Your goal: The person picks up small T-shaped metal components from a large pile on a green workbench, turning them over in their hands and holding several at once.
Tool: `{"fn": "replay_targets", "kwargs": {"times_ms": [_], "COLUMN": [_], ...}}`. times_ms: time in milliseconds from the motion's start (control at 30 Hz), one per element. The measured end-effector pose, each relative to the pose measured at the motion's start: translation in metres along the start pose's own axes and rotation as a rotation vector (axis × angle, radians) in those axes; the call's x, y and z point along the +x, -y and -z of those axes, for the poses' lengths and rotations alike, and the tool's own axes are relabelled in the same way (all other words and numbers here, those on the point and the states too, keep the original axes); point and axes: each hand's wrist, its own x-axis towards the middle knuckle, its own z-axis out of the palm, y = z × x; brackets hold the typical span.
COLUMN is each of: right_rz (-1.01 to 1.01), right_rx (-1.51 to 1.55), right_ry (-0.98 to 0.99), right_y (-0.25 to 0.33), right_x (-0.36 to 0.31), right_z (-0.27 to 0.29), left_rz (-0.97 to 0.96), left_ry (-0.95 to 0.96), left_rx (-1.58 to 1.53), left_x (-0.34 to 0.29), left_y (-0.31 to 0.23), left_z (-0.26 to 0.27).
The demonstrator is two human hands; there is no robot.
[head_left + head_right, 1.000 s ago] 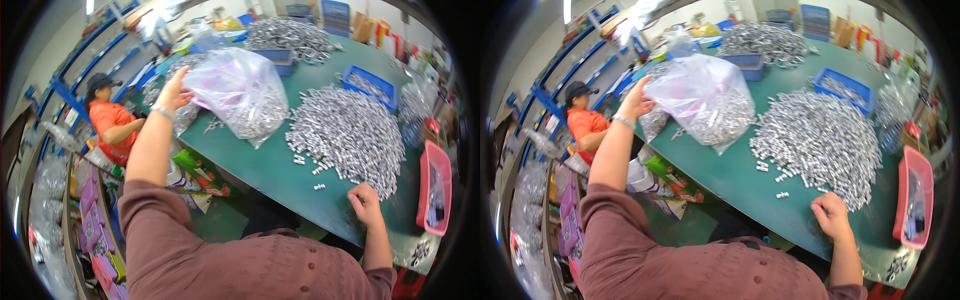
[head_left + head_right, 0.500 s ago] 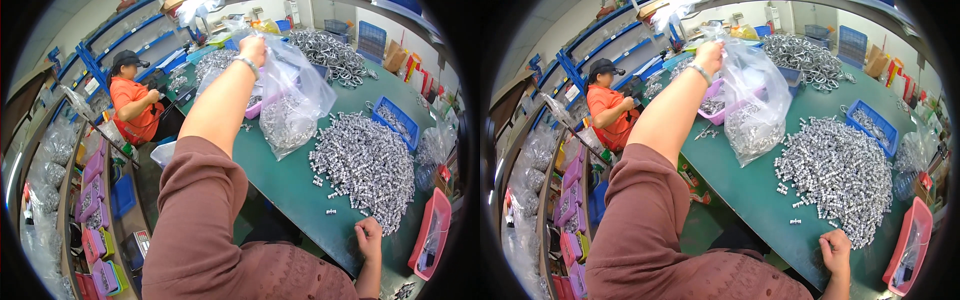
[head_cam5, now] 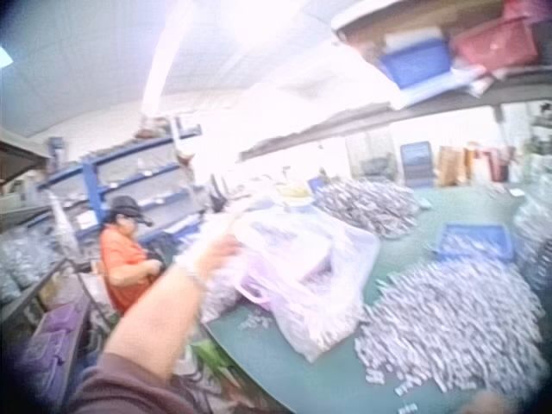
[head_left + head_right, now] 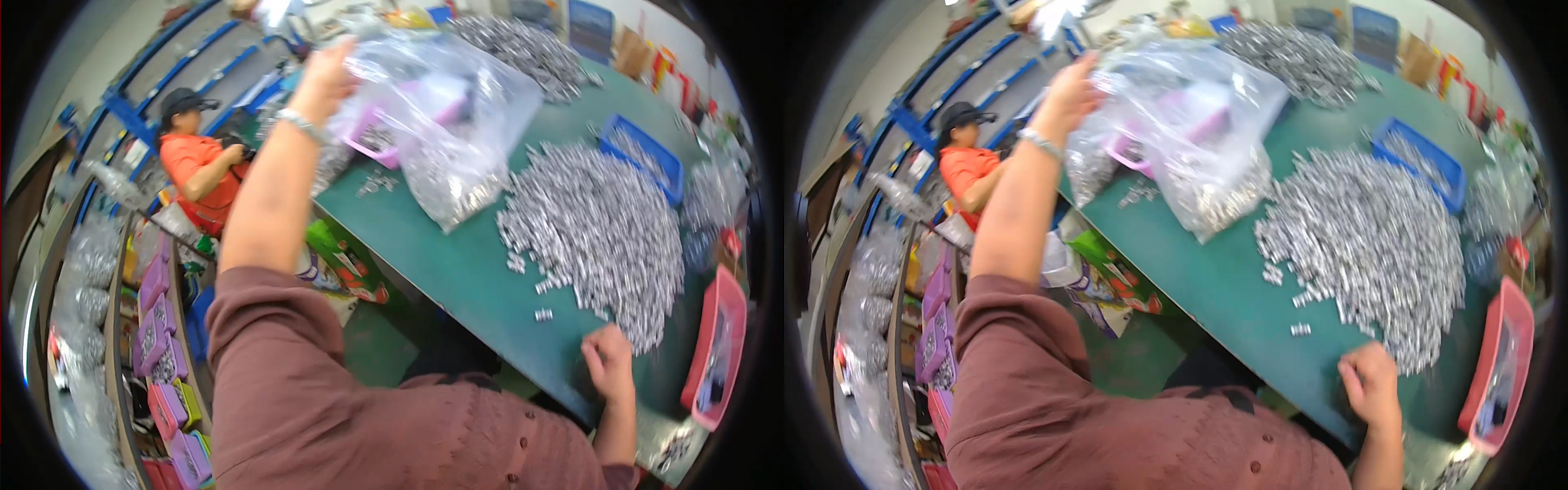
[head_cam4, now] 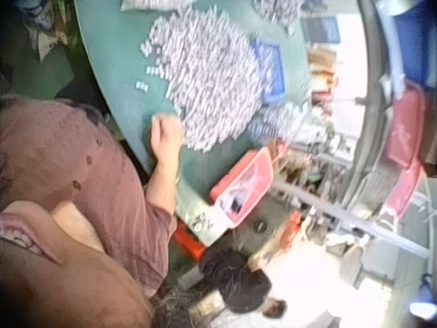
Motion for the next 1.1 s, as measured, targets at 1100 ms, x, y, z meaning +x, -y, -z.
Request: {"fn": "replay_targets", "kwargs": {"times_ms": [1100], "right_rz": [0.079], "right_rx": [-0.416], "right_ry": [0.214], "right_y": [-0.028], "right_x": [0.007], "right_z": [0.013], "left_rz": [-0.606], "left_ry": [0.730], "left_rx": [0.610], "left_x": [-0.236], "left_y": [0.160], "left_z": [-0.212]}}
